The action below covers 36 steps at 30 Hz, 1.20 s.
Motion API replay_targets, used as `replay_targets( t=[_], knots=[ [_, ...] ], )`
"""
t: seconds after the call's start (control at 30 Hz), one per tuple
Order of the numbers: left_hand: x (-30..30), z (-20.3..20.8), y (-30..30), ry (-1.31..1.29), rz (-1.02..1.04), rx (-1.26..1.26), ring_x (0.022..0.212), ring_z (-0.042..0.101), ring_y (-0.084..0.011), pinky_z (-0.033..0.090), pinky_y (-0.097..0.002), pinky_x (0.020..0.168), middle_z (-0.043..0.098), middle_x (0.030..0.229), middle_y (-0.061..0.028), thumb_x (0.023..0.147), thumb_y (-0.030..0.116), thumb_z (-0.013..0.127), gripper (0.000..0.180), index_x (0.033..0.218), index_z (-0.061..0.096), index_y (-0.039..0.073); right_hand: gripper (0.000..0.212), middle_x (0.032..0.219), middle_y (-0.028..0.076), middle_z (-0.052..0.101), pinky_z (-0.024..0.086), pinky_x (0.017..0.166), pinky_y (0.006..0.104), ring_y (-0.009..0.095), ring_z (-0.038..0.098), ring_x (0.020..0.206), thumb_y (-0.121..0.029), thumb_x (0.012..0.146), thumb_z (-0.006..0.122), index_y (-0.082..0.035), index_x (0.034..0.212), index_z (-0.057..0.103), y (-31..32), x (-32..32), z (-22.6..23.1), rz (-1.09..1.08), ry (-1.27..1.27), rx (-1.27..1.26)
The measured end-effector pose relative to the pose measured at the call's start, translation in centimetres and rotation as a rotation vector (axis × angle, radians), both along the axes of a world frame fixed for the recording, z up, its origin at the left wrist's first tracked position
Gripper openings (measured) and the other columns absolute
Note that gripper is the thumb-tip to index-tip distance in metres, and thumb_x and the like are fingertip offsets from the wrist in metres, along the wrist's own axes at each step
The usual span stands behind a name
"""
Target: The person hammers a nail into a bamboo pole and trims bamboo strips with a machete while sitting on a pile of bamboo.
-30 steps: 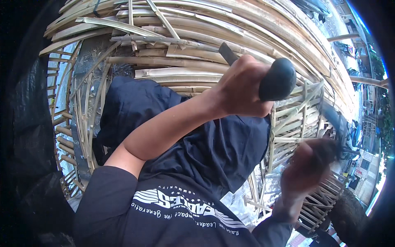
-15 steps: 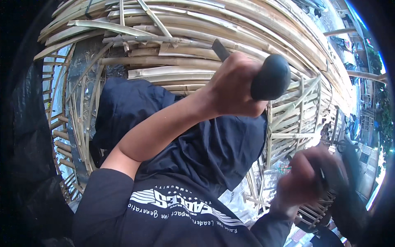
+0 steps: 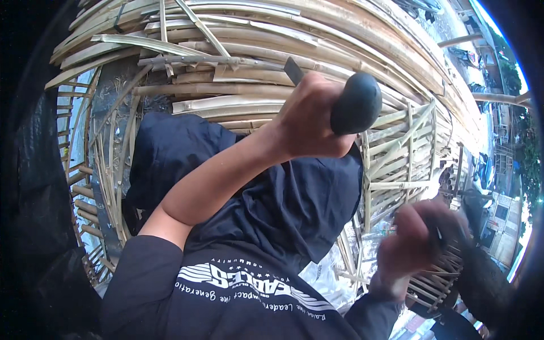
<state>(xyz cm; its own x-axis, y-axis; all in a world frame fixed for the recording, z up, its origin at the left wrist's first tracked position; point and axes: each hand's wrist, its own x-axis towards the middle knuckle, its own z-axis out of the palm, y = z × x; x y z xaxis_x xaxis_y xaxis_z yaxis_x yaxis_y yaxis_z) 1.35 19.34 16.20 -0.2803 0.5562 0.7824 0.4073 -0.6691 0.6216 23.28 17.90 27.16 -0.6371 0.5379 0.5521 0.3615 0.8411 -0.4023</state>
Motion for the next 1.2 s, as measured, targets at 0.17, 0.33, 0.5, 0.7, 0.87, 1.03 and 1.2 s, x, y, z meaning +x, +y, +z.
replay_targets(
  t=[0.17, 0.33, 0.5, 0.7, 0.87, 1.03, 1.2],
  knots=[
    [0.9, -0.3, -0.1, -0.031, -0.024, -0.052, 0.044, 0.057, -0.0249, 0.046, -0.0371, 0.048, 0.055, 0.050, -0.0078, 0.065, 0.004, 0.062, 0.006, 0.067, 0.059, 0.008, 0.032, 0.077, 0.009, 0.061, 0.045, 0.068, 0.0230, 0.011, 0.057, 0.079, -0.029, 0.100, 0.058, 0.000, 0.111, 0.060, -0.4, 1.0, 1.0, 0.092, -0.066, 0.048],
    [0.6, -0.4, -0.3, -0.028, -0.016, -0.038, 0.043, 0.055, -0.0256, 0.045, -0.0371, 0.048, 0.053, 0.050, -0.0066, 0.066, 0.003, 0.062, 0.008, 0.065, 0.055, 0.009, 0.045, 0.084, 0.011, 0.062, 0.052, 0.065, 0.0315, 0.015, 0.060, 0.072, -0.028, 0.098, 0.065, 0.004, 0.127, 0.052, -0.6, 0.0, -1.4, -0.244, -0.060, -0.098],
    [-0.9, -0.1, -1.9, 0.022, 0.043, -0.028, 0.040, 0.053, -0.0175, 0.042, -0.0329, 0.044, 0.053, 0.049, -0.0028, 0.075, 0.004, 0.065, 0.018, 0.062, 0.054, 0.010, 0.059, 0.069, 0.002, 0.046, 0.040, 0.046, 0.0242, 0.010, 0.041, 0.050, -0.047, 0.098, 0.059, -0.005, 0.133, 0.039, 0.2, 2.2, -3.3, -0.034, 0.665, -0.384],
    [-3.7, 0.3, -2.0, -0.477, -0.094, -0.202, 0.048, 0.047, -0.0043, 0.037, -0.0196, 0.046, 0.054, 0.059, 0.0048, 0.092, 0.005, 0.063, 0.005, 0.088, 0.066, 0.004, 0.023, 0.068, 0.000, 0.044, 0.037, 0.042, 0.0234, 0.007, 0.039, 0.047, -0.027, 0.105, 0.052, -0.006, 0.114, 0.048, 0.9, 0.7, -14.9, -0.248, 0.897, -1.086],
    [-7.5, 1.6, 0.1, -0.612, -0.265, -0.110, 0.041, 0.040, -0.0074, 0.031, -0.0227, 0.041, 0.045, 0.053, 0.0019, 0.089, 0.001, 0.065, 0.006, 0.084, 0.061, 0.000, 0.020, 0.065, -0.001, 0.040, 0.035, 0.040, 0.0231, 0.006, 0.036, 0.044, -0.029, 0.107, 0.047, -0.009, 0.109, 0.049, 0.3, 1.6, -24.6, -0.285, 0.880, -1.388],
    [-8.1, 2.2, 0.2, -0.519, -0.299, -0.138, 0.041, 0.034, -0.0089, 0.031, -0.0257, 0.045, 0.041, 0.051, 0.0011, 0.091, 0.003, 0.062, 0.010, 0.082, 0.059, -0.001, 0.021, 0.065, 0.000, 0.043, 0.035, 0.040, 0.0230, 0.006, 0.036, 0.043, -0.029, 0.107, 0.048, -0.009, 0.109, 0.049, 1.3, 1.8, -24.2, -0.143, 0.917, -1.404],
    [-7.4, 6.1, -1.3, -0.356, -0.274, -0.161, 0.044, 0.030, -0.0087, 0.034, -0.0300, 0.064, 0.032, 0.051, 0.0058, 0.098, 0.011, 0.050, 0.028, 0.070, 0.049, 0.010, 0.021, 0.066, 0.000, 0.043, 0.036, 0.041, 0.0229, 0.006, 0.037, 0.044, -0.029, 0.106, 0.049, -0.008, 0.110, 0.049, 1.4, 1.9, -24.6, -0.180, 0.894, -1.432]
  ],
)
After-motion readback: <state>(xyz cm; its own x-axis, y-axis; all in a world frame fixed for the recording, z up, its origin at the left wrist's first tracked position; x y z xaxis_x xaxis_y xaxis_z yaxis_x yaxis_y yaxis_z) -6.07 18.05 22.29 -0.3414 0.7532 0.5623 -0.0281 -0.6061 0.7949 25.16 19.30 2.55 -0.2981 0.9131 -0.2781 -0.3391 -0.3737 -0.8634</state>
